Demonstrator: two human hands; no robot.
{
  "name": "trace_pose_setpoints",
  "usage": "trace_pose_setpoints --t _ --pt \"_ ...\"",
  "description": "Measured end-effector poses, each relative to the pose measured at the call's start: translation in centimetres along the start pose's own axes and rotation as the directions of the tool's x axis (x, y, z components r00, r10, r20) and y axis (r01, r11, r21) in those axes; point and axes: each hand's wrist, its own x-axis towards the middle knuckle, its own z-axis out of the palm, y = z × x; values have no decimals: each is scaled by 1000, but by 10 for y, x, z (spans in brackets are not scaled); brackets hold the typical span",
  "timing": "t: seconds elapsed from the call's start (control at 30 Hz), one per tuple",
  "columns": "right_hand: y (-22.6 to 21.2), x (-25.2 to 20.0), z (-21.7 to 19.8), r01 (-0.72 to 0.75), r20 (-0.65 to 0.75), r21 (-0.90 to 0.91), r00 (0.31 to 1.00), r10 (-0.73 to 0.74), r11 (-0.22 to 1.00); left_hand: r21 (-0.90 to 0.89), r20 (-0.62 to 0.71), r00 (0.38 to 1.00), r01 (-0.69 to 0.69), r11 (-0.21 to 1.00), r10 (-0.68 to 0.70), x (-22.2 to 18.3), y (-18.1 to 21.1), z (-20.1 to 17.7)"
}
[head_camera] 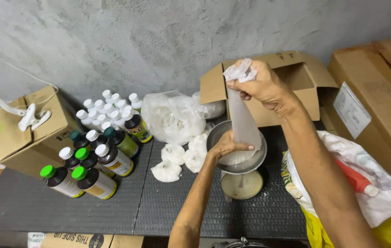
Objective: Weighing white powder using a scoop and a mechanical scale, then putting it into small plastic bags and tying them.
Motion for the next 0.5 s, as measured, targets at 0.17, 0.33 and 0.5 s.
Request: trace_pose_setpoints --t 0.17,0.33,0.5 --pt "11 0 -8 22 -72 44 997 -18 999 101 -76 997 -5 995 13 38 -65 12" --pt "14 -5 -32 126 -264 29 958 -114 992 167 -123 992 -3 986 24 46 -81 15" --pt "3 -30 -40 215 -345 -790 619 -705 575 276 -197 979 6 961 51 53 -88 12"
